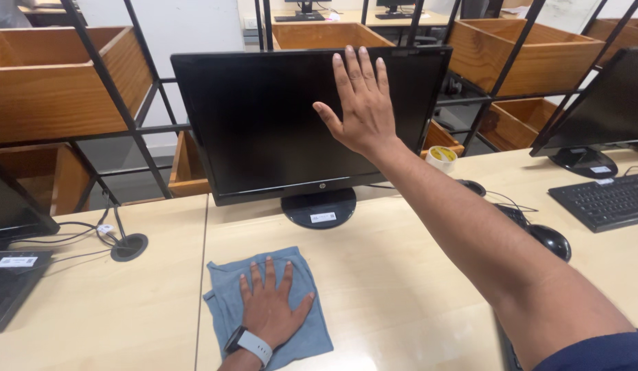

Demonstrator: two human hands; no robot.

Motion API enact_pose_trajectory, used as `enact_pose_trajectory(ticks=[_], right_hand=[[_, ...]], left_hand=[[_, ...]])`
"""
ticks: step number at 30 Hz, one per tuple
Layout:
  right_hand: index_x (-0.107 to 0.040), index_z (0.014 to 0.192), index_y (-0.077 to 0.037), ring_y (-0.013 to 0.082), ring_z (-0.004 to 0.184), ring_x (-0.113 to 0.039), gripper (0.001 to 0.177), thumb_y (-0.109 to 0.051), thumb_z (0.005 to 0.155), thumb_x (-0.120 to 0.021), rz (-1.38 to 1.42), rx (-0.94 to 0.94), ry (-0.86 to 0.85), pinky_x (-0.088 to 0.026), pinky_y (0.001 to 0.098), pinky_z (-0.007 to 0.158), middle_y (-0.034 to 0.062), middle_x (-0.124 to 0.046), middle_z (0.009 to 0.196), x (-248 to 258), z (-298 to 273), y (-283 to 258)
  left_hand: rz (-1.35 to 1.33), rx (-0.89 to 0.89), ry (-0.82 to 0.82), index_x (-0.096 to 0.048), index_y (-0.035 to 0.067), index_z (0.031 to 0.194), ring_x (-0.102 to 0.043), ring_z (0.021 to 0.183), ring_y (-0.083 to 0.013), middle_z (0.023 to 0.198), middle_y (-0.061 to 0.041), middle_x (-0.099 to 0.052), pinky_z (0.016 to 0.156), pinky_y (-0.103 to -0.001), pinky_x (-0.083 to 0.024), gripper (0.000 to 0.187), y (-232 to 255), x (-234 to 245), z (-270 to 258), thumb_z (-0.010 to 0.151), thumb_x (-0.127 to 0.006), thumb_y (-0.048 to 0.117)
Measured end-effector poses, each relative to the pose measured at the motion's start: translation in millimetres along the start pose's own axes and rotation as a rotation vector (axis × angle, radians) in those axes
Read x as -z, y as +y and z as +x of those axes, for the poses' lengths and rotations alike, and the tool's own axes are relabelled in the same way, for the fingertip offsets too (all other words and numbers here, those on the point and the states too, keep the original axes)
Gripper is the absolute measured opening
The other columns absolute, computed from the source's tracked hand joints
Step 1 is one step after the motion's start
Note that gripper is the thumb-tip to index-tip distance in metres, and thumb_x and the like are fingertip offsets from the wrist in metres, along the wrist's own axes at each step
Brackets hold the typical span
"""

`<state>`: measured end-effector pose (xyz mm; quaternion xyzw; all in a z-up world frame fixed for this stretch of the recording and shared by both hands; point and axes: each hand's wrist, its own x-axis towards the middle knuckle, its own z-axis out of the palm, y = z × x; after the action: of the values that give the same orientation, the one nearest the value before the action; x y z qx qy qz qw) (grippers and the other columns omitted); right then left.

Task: The person wipes a desk with a cloth, moving a keyboard, mouse, mousepad, and monitor to clean the surface underneath.

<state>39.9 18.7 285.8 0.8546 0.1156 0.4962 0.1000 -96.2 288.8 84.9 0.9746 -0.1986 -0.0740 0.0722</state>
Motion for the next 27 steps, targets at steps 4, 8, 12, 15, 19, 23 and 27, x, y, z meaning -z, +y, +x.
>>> enact_pose_trajectory(ticks=[4, 8, 12, 15, 19, 23, 27], right_hand=[[-0.035, 0.16, 0.002, 0.0444, 0.154, -0.031, 0.08, -0.061, 0.11, -0.046, 0.04, -0.004, -0.011, -0.018, 0.06, 0.127, 0.0295, -0.039, 0.161, 10.2, -10.9, -16.0], [-0.037, 0.158, 0.003, 0.0451, 0.153, -0.033, 0.078, -0.058, 0.109, -0.046, 0.136, -0.057, -0.006, -0.02, 0.0596, 0.127, 0.0289, -0.042, 0.16, 29.8, -32.2, -41.4], [-0.037, 0.156, 0.006, 0.047, 0.152, -0.035, 0.077, -0.053, 0.108, -0.049, 0.295, -0.122, 0.014, -0.023, 0.0598, 0.127, 0.0301, -0.043, 0.159, 45.2, -70.9, -82.3], [-0.036, 0.157, 0.003, 0.0445, 0.149, -0.041, 0.074, -0.046, 0.105, -0.055, 0.487, -0.278, -0.07, -0.032, 0.0544, 0.122, 0.0287, -0.046, 0.157, 52.2, -113.6, -128.1], [-0.036, 0.157, -0.003, 0.0398, 0.14, -0.049, 0.073, -0.043, 0.099, -0.053, 0.845, -0.649, -0.399, -0.041, 0.0428, 0.115, 0.0288, -0.051, 0.149, 54.7, -168.3, -177.8], [-0.036, 0.155, 0.001, 0.0438, 0.144, -0.041, 0.066, -0.037, 0.103, -0.049, 0.852, -0.581, -0.482, -0.034, 0.0452, 0.118, 0.032, -0.046, 0.151, 35.6, -210.2, -201.8], [-0.038, 0.151, 0.002, 0.0433, 0.148, -0.034, 0.064, -0.041, 0.105, -0.046, 0.675, -0.302, -0.716, -0.021, 0.0507, 0.122, 0.0289, -0.042, 0.155, 27.2, -232.2, -221.7]], left_hand=[[0.003, -0.007, -0.002, -0.03, 0.017, 0.158, -0.003, 0.153, -0.0507, 0.165, -0.024, -0.015, 0.121, -0.064, 0.001, 0.087, 5.7, -2.1, 6.7, 0.09, -0.046, 0.07], [-0.015, -0.028, -0.012, -0.03, 0.017, 0.159, -0.002, 0.153, -0.0511, 0.166, -0.025, -0.013, 0.121, -0.064, 0.002, 0.087, 13.1, -0.3, 13.2, 0.091, -0.046, 0.07], [-0.03, -0.055, 0.011, -0.029, 0.018, 0.159, -0.003, 0.153, -0.0517, 0.166, -0.026, -0.013, 0.121, -0.065, 0.001, 0.087, 20.1, -0.3, 19.0, 0.092, -0.045, 0.07], [-0.051, -0.075, 0.025, -0.028, 0.017, 0.159, -0.002, 0.152, -0.0515, 0.165, -0.025, -0.013, 0.121, -0.064, 0.002, 0.088, 23.4, -2.9, 24.6, 0.09, -0.05, 0.069], [-0.103, -0.133, 0.069, -0.031, 0.018, 0.158, -0.009, 0.15, -0.0498, 0.163, -0.025, -0.018, 0.119, -0.063, -0.004, 0.088, 10.7, -14.9, 33.8, 0.083, -0.064, 0.051], [-0.138, -0.144, 0.351, -0.044, 0.005, 0.15, -0.026, 0.15, -0.0439, 0.159, -0.027, -0.034, 0.12, -0.061, -0.014, 0.066, -22.3, -35.5, 35.4, 0.093, -0.056, 0.036], [-0.107, -0.134, 0.35, -0.047, 0.001, 0.145, -0.031, 0.148, -0.0402, 0.156, -0.026, -0.037, 0.12, -0.057, -0.019, 0.058, -55.9, -48.8, 24.3, 0.096, -0.05, 0.033]])
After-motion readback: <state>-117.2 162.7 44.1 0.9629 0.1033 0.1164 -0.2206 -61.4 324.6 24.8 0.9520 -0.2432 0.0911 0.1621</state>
